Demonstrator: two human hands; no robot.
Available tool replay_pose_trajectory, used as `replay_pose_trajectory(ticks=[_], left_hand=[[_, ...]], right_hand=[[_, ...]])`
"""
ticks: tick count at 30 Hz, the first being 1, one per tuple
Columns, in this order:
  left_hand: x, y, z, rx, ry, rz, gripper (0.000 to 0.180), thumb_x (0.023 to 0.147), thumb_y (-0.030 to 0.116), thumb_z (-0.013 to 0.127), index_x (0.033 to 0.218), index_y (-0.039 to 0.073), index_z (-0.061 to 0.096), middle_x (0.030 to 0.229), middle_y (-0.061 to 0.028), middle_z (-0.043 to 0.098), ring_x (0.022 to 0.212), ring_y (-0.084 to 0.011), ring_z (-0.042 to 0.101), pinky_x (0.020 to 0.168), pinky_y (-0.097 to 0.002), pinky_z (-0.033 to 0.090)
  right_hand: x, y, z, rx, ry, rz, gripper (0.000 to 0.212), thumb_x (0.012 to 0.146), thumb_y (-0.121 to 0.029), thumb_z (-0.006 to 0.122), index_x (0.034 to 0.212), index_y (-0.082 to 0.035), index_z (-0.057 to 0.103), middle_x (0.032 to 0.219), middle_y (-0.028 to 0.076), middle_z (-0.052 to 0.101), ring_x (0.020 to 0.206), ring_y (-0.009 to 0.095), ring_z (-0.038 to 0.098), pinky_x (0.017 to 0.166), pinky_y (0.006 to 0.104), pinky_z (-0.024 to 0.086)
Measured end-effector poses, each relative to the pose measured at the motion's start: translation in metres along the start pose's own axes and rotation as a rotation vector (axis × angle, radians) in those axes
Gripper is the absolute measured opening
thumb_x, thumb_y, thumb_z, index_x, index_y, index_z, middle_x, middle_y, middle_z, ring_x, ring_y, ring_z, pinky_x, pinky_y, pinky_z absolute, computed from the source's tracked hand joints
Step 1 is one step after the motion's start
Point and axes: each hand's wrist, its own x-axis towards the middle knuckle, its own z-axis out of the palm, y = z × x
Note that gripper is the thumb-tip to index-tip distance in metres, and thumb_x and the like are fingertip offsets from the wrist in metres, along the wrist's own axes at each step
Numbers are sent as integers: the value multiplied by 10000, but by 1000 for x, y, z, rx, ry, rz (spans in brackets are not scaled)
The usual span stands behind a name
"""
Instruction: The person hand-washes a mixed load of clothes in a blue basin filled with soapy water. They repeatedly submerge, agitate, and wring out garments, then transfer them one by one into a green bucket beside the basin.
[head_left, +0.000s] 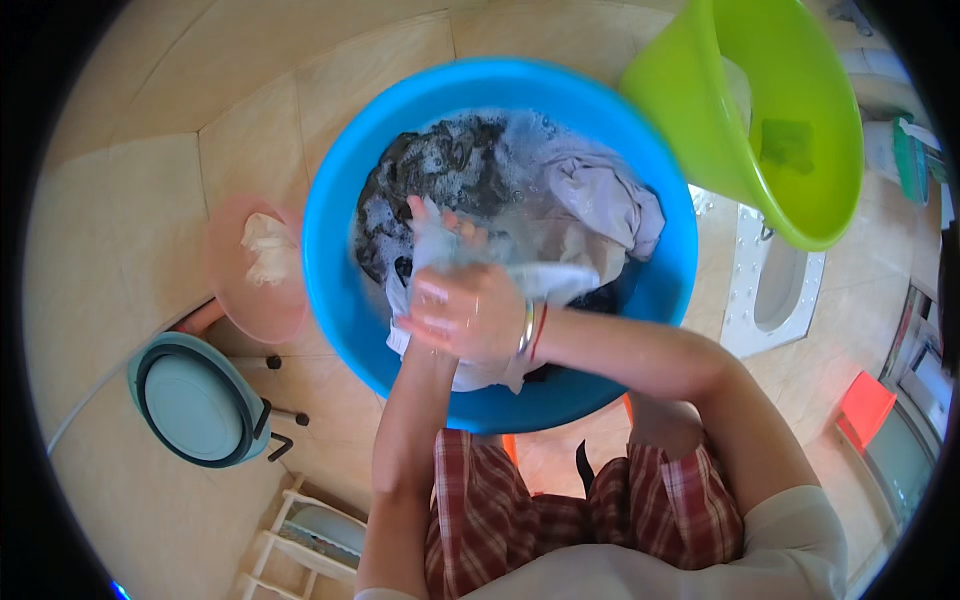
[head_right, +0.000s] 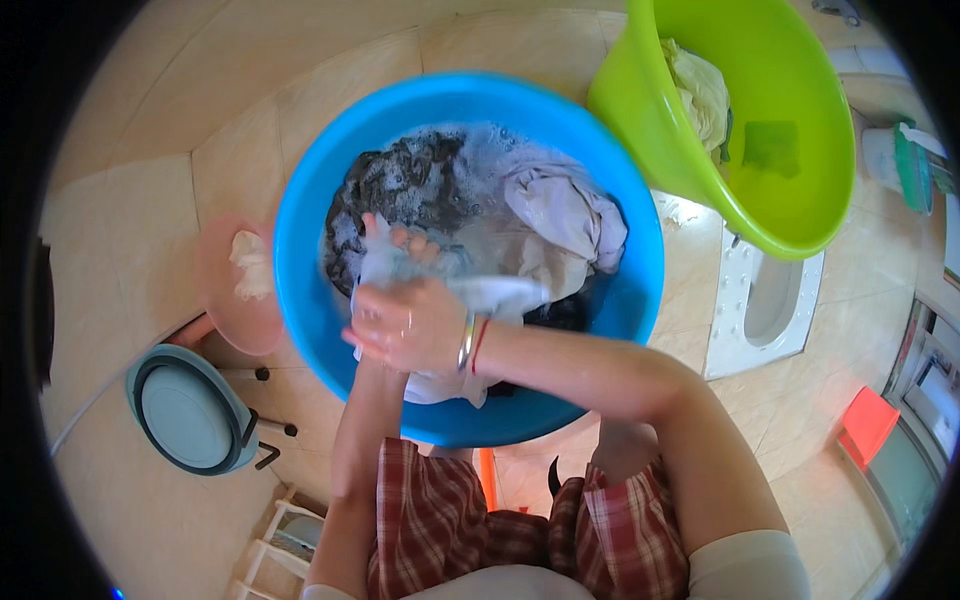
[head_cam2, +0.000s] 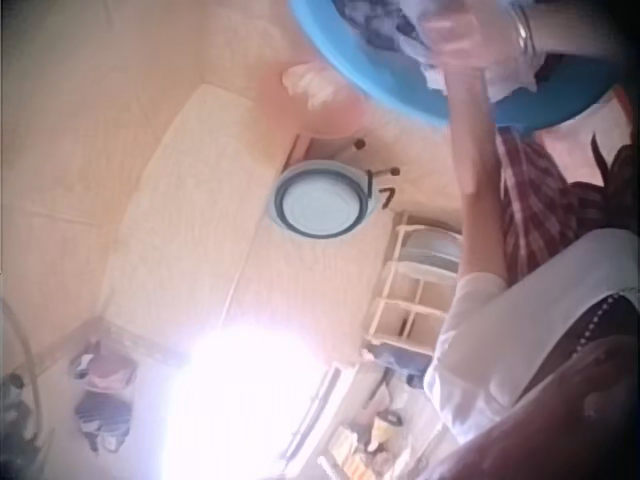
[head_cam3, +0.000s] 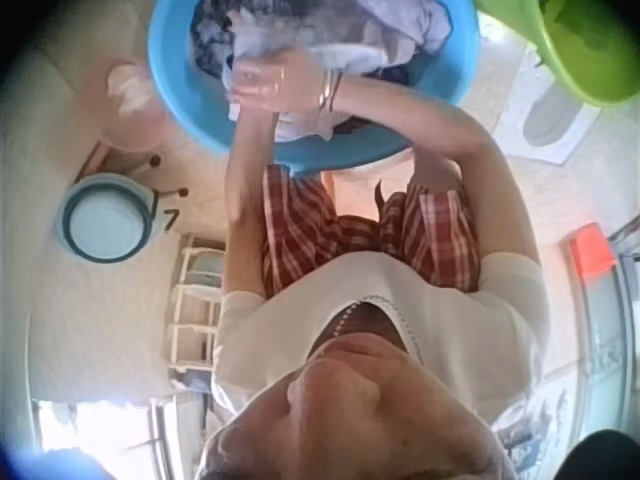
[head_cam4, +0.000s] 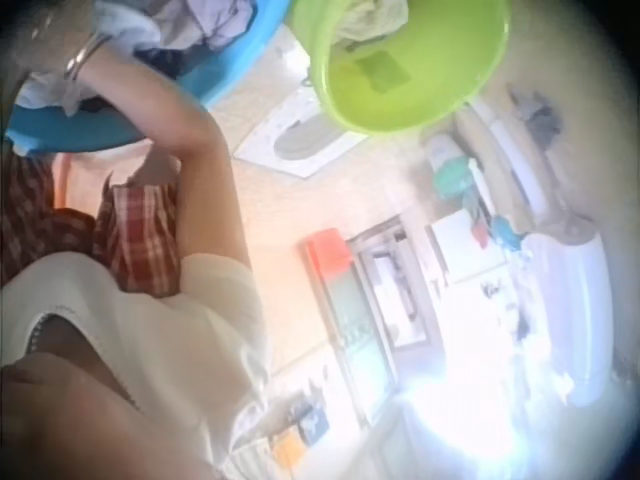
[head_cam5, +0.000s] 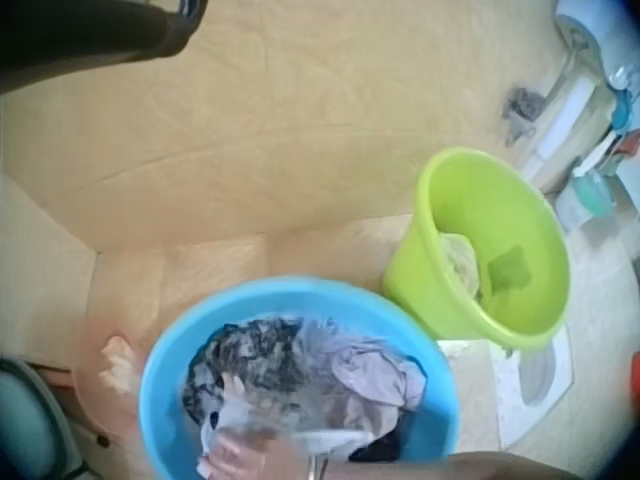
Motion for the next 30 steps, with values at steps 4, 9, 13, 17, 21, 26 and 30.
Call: replay_pose_trajectory(ticks=[4,9,13,17,21,26,30], left_hand=[[18,-48,59,58,595,304,297,1010,278,401,1163,85,567,1058,-72,620,1005,-213,604,873,-351,495],[10,-44,35,55,661,239,300,997,304,410,1075,74,587,1017,-76,641,927,-222,637,832,-368,528],[-15,-10,-5,66,544,188,326,987,328,443,745,140,551,703,-12,585,668,-202,570,647,-366,476],[-4,-35,30,-22,518,185,305,987,332,440,837,128,610,771,-41,636,725,-211,620,711,-363,510],[7,-41,20,140,792,179,388,978,360,409,1036,53,638,1011,-91,688,889,-255,663,867,-395,522],[11,0,16,115,857,89,547,970,471,434,1234,18,588,1189,-137,651,1016,-301,653,943,-429,495],[14,-6,4,263,998,117,567,964,510,485,1253,32,583,1196,-120,649,1040,-284,639,927,-407,505]], right_hand=[[17,83,2,-68,-129,454,232,882,-218,583,685,-96,602,692,94,603,582,303,609,506,408,487],[3,85,13,-172,-14,488,211,888,-236,579,740,-91,616,696,123,592,614,358,611,532,460,506],[-5,-7,9,-82,-253,242,160,841,-227,613,727,-122,574,715,69,566,609,257,621,489,400,493],[-16,38,17,-57,-117,231,169,848,-243,565,752,-112,610,748,118,616,645,304,648,517,426,508],[-5,132,23,-181,-147,532,255,940,-310,540,803,-101,589,780,144,641,661,352,626,543,472,497],[-29,145,11,-244,61,297,188,928,-256,589,969,-73,570,862,204,660,776,401,644,657,501,494],[-24,151,22,-90,-260,621,226,864,-190,661,1057,-110,577,952,184,654,892,379,636,722,470,497]])
